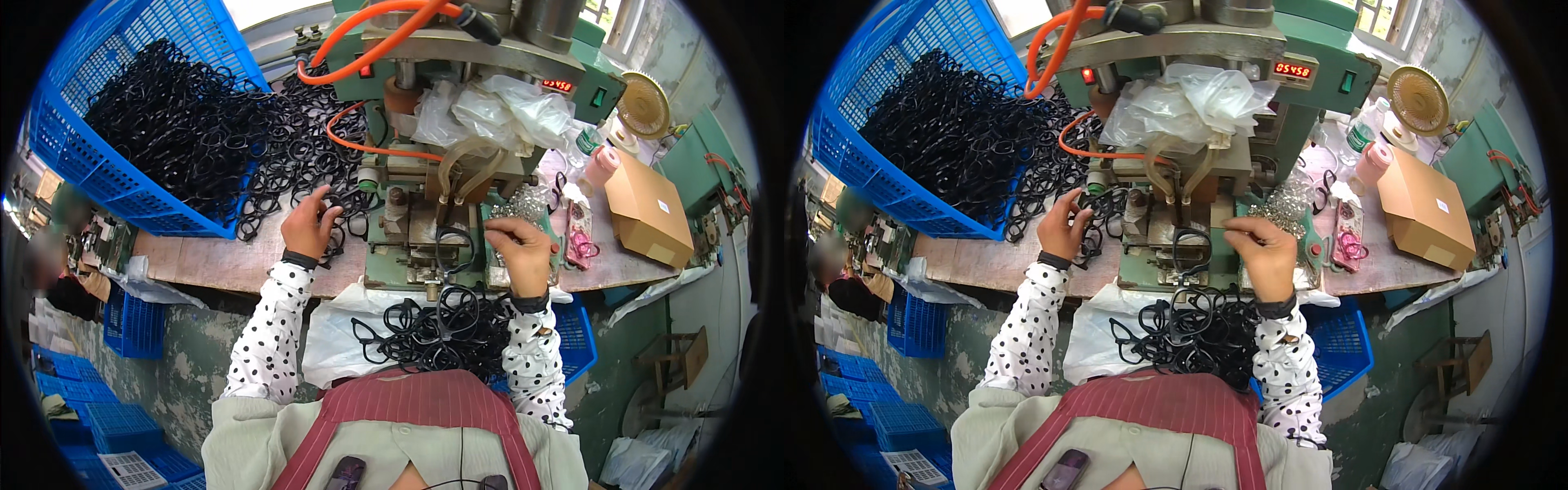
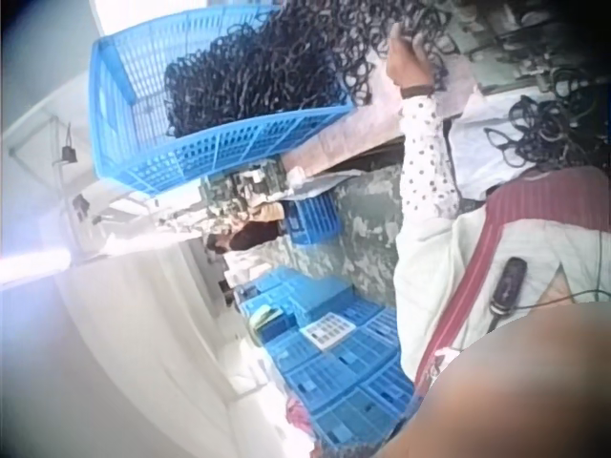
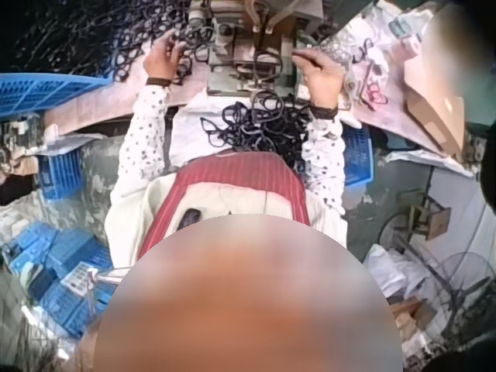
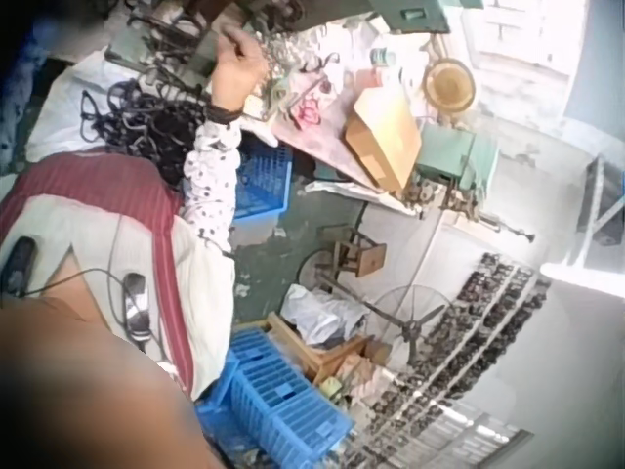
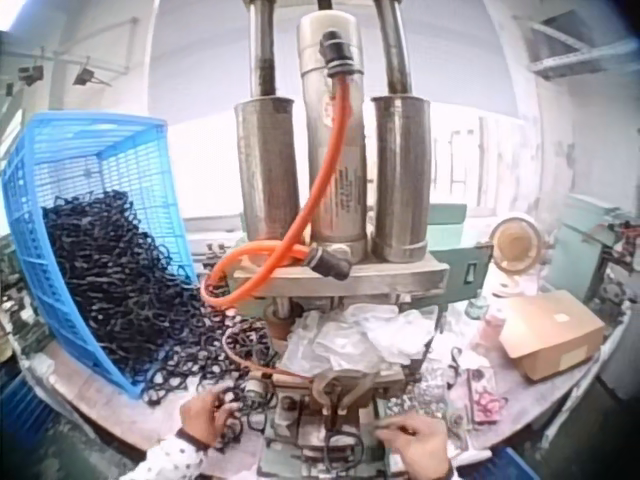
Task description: The person repeatedly picks black cable loops from a blue basket, places them into a press machine, and adds small metal components from a tray. The person operates the press to join the parts and then removes the finished assemblies, placing them on the work surface.
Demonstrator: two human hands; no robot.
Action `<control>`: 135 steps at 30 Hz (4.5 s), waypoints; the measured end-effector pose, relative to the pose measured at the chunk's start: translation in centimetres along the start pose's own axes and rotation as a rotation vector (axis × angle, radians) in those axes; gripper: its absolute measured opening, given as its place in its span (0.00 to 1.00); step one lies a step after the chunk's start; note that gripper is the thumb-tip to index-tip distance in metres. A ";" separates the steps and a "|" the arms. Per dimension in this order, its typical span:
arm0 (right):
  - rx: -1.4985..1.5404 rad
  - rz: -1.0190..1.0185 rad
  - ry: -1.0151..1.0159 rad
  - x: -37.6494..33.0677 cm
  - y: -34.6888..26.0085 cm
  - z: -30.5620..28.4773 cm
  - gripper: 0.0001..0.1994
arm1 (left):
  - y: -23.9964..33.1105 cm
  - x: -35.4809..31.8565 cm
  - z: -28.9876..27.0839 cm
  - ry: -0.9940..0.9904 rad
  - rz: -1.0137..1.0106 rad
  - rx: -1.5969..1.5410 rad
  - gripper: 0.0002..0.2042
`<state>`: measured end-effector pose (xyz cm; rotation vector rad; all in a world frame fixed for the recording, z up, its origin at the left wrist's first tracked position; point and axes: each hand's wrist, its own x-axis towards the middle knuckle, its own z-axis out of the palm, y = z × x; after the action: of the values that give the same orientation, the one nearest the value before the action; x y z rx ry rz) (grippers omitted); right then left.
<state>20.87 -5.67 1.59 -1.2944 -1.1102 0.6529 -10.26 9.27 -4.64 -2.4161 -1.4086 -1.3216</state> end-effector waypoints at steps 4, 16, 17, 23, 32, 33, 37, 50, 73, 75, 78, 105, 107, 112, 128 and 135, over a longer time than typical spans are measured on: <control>0.020 -0.006 -0.019 -0.6 -1.5 2.0 0.07 | 2.7 0.8 -0.4 0.091 -0.028 -0.191 0.09; -0.044 -0.068 0.120 -0.2 1.2 3.9 0.09 | 13.1 1.6 -5.2 0.134 0.124 -0.716 0.09; -0.076 -0.088 0.131 -0.2 1.2 4.1 0.10 | 13.7 1.7 -5.5 0.134 0.014 -0.792 0.09; 0.016 0.032 0.121 -0.3 -1.5 5.9 0.22 | 14.7 5.2 -6.3 0.029 -0.235 -0.938 0.09; 0.264 -0.015 0.147 0.2 0.6 6.8 0.28 | 14.4 3.4 -4.8 0.084 -0.144 -0.822 0.08; 0.280 -0.008 0.156 0.1 0.7 6.7 0.28 | 13.7 2.9 -3.9 0.060 0.208 -0.753 0.15; -0.150 -0.113 0.201 1.3 0.9 4.5 0.26 | 15.4 -0.4 -1.8 -0.070 0.687 -0.753 0.21; -1.150 -0.237 0.196 -0.1 10.7 -5.8 0.09 | 14.9 -0.9 -0.4 -0.215 0.775 -0.601 0.21; -0.816 -0.267 0.387 -0.5 11.0 -5.4 0.04 | -1.7 -2.9 8.4 -0.186 -0.962 -0.703 0.22; -0.821 -0.320 0.392 -0.5 11.0 -5.5 0.05 | -2.0 -2.7 8.1 -0.228 -0.953 -0.713 0.18; -0.697 -0.124 0.396 -0.3 10.7 -5.2 0.06 | -2.5 -3.0 8.1 -0.214 -0.826 -0.660 0.16; -0.013 0.045 0.096 0.4 -1.6 5.1 0.27 | 15.7 -1.0 -1.2 -0.127 0.805 -0.615 0.23; 0.089 0.026 0.085 0.9 -1.2 5.6 0.29 | 16.1 -1.1 -1.8 -0.089 0.847 -0.610 0.20; 0.055 0.059 0.104 1.0 -0.3 4.8 0.29 | 15.5 0.0 -1.3 -0.209 0.907 -0.632 0.17; -0.865 -0.389 0.345 0.7 11.1 -5.3 0.04 | 14.7 0.2 0.9 -0.238 0.930 -0.680 0.23; -0.796 -0.268 0.478 -0.1 11.4 -5.1 0.04 | 11.2 -1.4 0.5 0.002 0.733 -0.461 0.25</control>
<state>27.69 -5.45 -8.87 -1.7953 -1.1406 -0.3460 -2.03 1.96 -2.01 -2.7504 -0.1271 -1.5132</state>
